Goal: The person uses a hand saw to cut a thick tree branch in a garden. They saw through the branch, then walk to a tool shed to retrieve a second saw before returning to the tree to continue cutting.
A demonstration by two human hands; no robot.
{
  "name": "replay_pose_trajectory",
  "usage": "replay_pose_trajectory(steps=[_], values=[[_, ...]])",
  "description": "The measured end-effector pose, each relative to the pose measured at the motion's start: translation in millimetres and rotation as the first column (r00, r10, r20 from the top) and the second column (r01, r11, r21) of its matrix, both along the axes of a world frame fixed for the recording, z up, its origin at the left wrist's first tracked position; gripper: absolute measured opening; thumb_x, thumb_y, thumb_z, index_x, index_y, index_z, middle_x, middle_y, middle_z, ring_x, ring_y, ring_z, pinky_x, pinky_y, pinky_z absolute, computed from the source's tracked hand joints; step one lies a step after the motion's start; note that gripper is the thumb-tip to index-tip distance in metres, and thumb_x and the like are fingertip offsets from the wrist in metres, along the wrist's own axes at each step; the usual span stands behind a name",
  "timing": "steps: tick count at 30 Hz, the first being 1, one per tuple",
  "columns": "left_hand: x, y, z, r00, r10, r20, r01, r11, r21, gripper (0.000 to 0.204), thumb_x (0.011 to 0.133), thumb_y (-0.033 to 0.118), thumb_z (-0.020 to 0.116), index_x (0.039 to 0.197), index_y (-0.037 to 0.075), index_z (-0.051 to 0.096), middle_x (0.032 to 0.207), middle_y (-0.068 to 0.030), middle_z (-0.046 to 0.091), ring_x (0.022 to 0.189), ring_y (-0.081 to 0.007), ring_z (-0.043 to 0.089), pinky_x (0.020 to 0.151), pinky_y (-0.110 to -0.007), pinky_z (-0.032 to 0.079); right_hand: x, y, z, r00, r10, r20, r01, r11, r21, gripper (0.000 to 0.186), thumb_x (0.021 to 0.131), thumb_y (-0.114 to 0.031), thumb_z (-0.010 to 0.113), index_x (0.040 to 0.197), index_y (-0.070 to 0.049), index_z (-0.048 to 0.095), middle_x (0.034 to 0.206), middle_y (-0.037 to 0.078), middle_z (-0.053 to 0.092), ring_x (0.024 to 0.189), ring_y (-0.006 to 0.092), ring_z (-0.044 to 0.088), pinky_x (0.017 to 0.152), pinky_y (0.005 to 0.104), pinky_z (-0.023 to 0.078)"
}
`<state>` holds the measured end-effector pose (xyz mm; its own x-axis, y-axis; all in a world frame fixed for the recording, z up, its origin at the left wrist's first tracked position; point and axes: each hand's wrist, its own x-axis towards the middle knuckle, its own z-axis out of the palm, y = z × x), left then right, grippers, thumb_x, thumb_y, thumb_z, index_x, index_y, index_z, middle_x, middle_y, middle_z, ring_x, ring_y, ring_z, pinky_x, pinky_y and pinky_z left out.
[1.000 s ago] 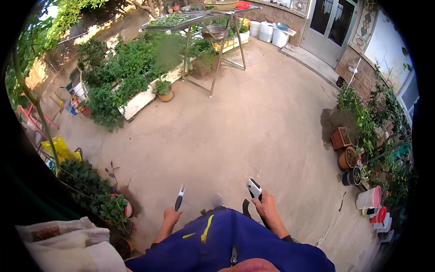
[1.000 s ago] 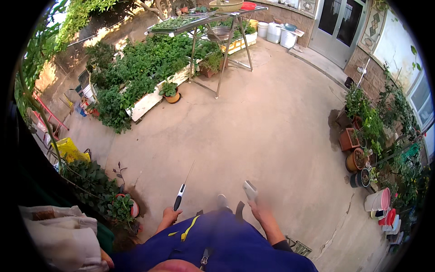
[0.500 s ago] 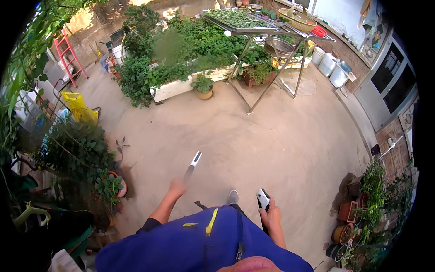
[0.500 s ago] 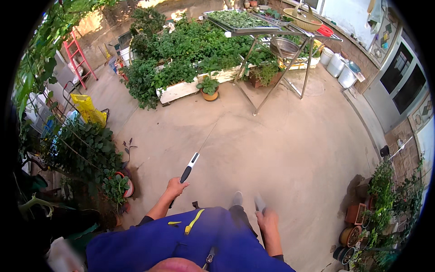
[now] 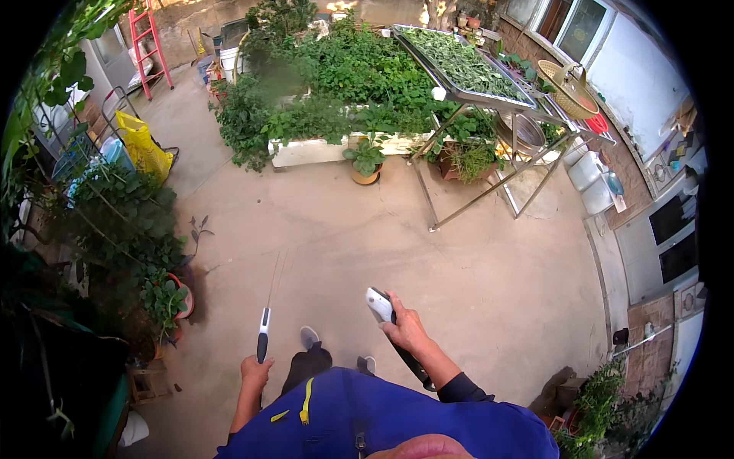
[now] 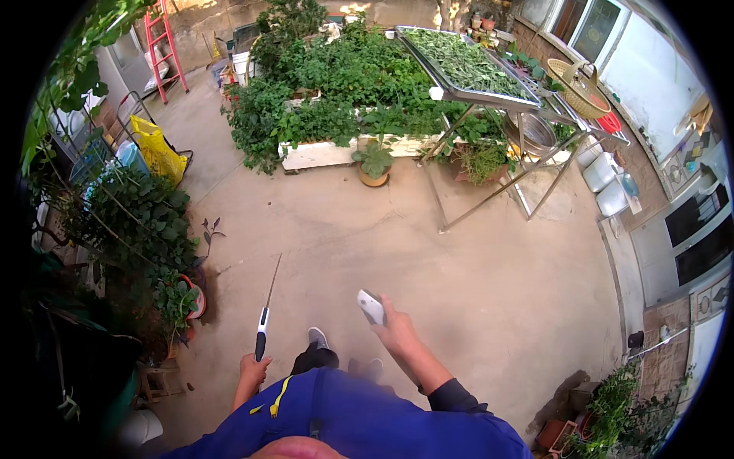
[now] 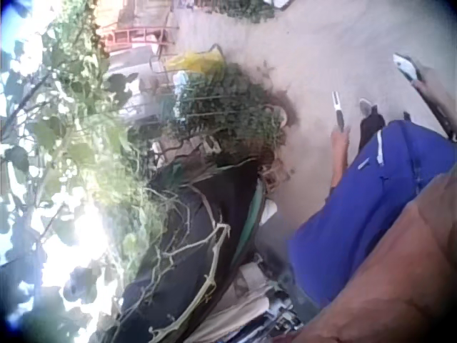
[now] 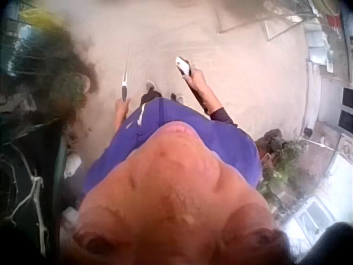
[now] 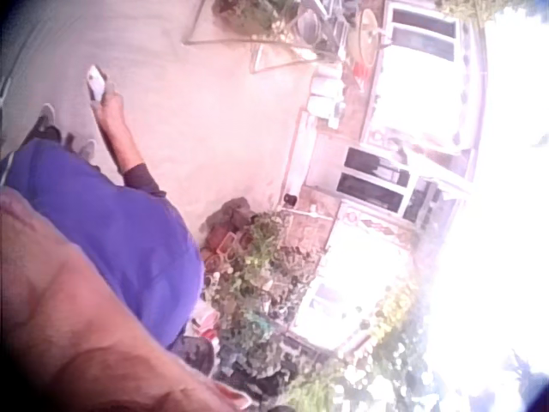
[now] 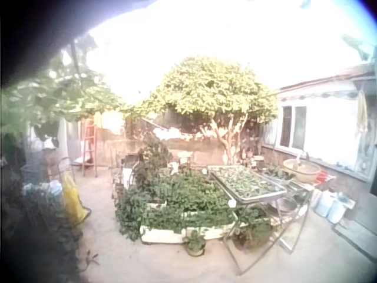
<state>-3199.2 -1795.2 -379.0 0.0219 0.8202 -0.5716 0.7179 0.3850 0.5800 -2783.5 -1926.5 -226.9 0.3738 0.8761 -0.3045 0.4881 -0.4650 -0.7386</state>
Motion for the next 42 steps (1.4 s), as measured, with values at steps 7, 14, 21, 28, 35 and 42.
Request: replay_pose_trajectory(steps=[7,14,21,28,35,42], values=[[-2.2,97.6,13.5,0.939,0.262,0.224,-0.241,0.963,-0.119,0.029,0.081,0.017,0.076,0.069,0.005,0.051,0.052,-0.0016,0.047,0.038,-0.0135,0.046,0.035,-0.032,0.036,-1.1,164.7,-8.1,0.992,0.082,0.1,-0.088,0.994,0.06,0.08,0.079,-0.013,0.069,0.148,-0.008,0.029,0.099,0.031,0.065,0.092,0.0466,0.064,0.081,0.048,0.051],[-11.3,272.5,33.7,0.931,0.256,0.262,-0.221,0.963,-0.153,0.033,0.081,0.022,0.076,0.068,0.006,0.051,0.054,-0.0023,0.049,0.039,-0.0145,0.047,0.038,-0.032,0.037,-21.4,302.7,-25.3,0.988,-0.061,0.141,0.052,0.996,0.067,0.083,0.074,-0.013,0.074,0.147,-0.008,0.034,0.095,0.031,0.066,0.089,0.0467,0.065,0.08,0.0466,0.052],[-34.2,445.1,25.2,0.993,0.056,0.105,-0.064,0.995,0.073,0.037,0.077,0.034,0.076,0.073,0.0,0.06,0.06,-0.0137,0.058,0.056,-0.027,0.057,0.058,-0.042,0.046,-43.5,460.1,9.7,0.985,-0.058,0.16,0.045,0.995,0.085,0.086,0.074,-0.009,0.071,0.149,-0.008,0.029,0.102,0.032,0.065,0.094,0.0477,0.065,0.082,0.0462,0.052],[-9.4,575.8,4.6,0.983,0.093,0.159,-0.109,0.989,0.101,0.038,0.078,0.033,0.076,0.072,-0.001,0.059,0.059,-0.012,0.057,0.054,-0.0237,0.057,0.055,-0.041,0.045,-7.3,593.1,-37.8,0.96,0.015,0.279,-0.054,0.989,0.135,0.083,0.075,-0.01,0.071,0.148,-0.006,0.032,0.1,0.032,0.066,0.093,0.0469,0.066,0.083,0.045,0.052],[25.7,697.3,84.6,0.979,0.193,0.072,-0.199,0.977,0.083,0.035,0.08,0.027,0.075,0.069,-0.001,0.056,0.055,-0.0066,0.055,0.046,-0.017,0.054,0.049,-0.036,0.044,25.8,803.4,-34.2,0.944,0.249,0.218,-0.251,0.968,-0.022,0.074,0.083,-0.014,0.063,0.148,-0.005,0.03,0.089,0.031,0.066,0.084,0.0461,0.065,0.075,0.0488,0.051],[-20.7,819.0,-4.9,0.994,0.086,-0.071,-0.065,0.964,0.256,0.038,0.075,0.029,0.078,0.085,-0.005,0.065,0.067,-0.0134,0.065,0.059,-0.0212,0.062,0.059,-0.038,0.049,26.0,1024.6,-9.5,0.867,0.445,0.224,-0.469,0.881,0.064,0.076,0.084,-0.014,0.063,0.149,-0.001,0.025,0.084,0.026,0.066,0.078,0.0447,0.063,0.073,0.0505,0.05]])
